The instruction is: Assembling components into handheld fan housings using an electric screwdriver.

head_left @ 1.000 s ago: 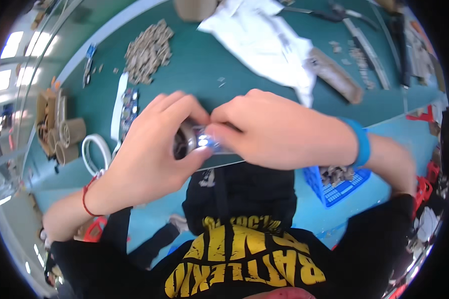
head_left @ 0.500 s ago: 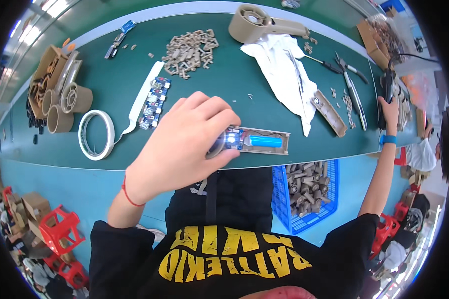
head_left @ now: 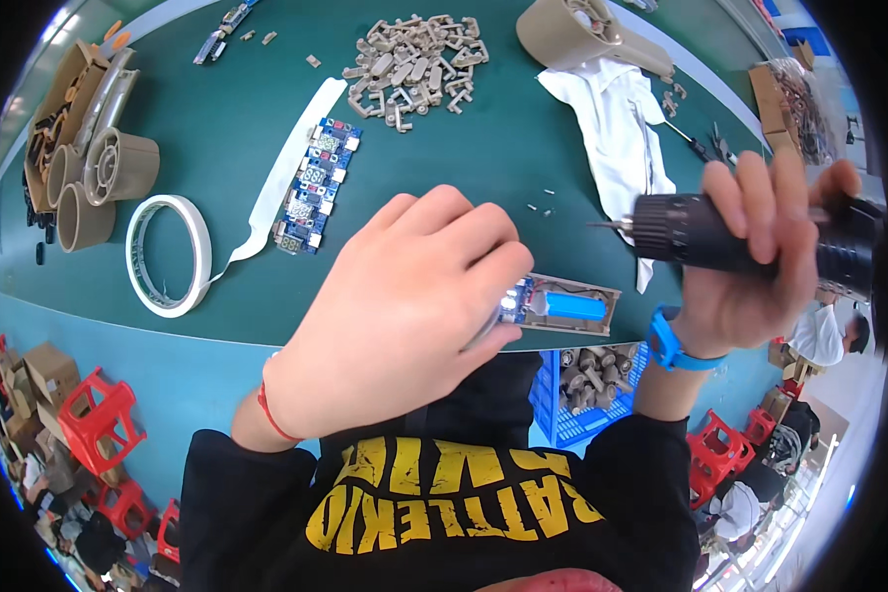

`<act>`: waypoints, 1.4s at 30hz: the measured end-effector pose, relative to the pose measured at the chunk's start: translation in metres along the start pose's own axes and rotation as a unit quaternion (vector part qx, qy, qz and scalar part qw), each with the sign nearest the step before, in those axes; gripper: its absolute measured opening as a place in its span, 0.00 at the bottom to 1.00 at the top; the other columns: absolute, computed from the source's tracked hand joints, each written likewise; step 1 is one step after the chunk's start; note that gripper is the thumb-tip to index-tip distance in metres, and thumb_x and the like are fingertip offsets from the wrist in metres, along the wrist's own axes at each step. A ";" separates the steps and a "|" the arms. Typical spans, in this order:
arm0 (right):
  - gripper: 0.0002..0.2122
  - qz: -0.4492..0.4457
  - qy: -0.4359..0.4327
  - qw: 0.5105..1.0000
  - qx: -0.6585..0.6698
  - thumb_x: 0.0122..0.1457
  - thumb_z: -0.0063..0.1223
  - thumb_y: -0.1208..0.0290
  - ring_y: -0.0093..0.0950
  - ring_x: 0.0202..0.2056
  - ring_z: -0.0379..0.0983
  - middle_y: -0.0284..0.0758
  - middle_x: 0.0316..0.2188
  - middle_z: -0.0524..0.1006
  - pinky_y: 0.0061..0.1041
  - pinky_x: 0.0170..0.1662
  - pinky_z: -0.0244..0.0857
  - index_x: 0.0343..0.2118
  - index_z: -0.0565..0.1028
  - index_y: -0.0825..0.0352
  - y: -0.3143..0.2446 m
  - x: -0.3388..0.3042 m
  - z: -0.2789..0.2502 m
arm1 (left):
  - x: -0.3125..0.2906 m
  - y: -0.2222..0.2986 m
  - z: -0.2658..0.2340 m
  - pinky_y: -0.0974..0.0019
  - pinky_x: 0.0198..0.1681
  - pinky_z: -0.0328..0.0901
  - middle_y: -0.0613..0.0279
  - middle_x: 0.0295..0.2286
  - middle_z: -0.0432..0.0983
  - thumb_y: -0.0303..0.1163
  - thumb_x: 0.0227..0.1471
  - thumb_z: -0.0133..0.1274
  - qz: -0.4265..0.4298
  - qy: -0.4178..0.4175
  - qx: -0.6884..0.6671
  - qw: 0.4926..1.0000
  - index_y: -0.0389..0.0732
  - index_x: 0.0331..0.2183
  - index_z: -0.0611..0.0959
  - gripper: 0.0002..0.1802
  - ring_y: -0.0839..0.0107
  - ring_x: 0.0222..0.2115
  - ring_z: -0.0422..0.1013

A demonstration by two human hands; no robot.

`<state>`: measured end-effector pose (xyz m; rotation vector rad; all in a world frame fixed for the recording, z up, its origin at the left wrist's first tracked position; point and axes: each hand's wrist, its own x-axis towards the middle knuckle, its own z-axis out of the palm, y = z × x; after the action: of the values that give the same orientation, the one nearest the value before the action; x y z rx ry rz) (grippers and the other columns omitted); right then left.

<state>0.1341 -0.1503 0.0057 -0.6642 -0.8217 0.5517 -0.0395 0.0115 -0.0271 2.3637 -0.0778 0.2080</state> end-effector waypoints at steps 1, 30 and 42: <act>0.22 0.000 -0.013 0.999 -0.045 0.55 0.52 0.81 0.18 0.29 0.60 0.28 0.26 0.64 0.21 0.37 0.54 0.55 0.66 0.61 0.012 0.003 0.001 | -0.002 -0.001 0.000 0.63 0.38 0.64 0.66 0.35 0.74 0.30 0.29 0.68 -0.005 0.011 -0.005 1.000 0.43 0.33 0.78 0.23 0.64 0.35 0.68; 0.13 0.001 0.024 1.000 0.018 0.51 0.58 0.79 0.15 0.24 0.66 0.26 0.23 0.66 0.18 0.35 0.62 0.38 0.68 0.63 -0.018 -0.019 0.034 | 0.001 0.008 0.015 0.69 0.30 0.62 0.68 0.28 0.75 0.23 0.39 0.62 -0.035 0.149 -0.073 0.985 0.43 0.28 0.85 0.08 0.70 0.29 0.66; 0.15 0.041 0.033 0.998 0.041 0.44 0.63 0.77 0.17 0.22 0.69 0.27 0.20 0.69 0.19 0.35 0.67 0.21 0.63 0.58 -0.027 -0.019 0.026 | 0.002 0.009 0.012 0.70 0.31 0.62 0.67 0.27 0.75 0.22 0.38 0.62 -0.027 0.147 -0.100 0.984 0.43 0.29 0.86 0.10 0.70 0.29 0.67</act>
<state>0.1075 -0.1727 0.0295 -0.6395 -0.7082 0.6308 -0.0374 -0.0032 -0.0293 2.1103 0.1030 0.4957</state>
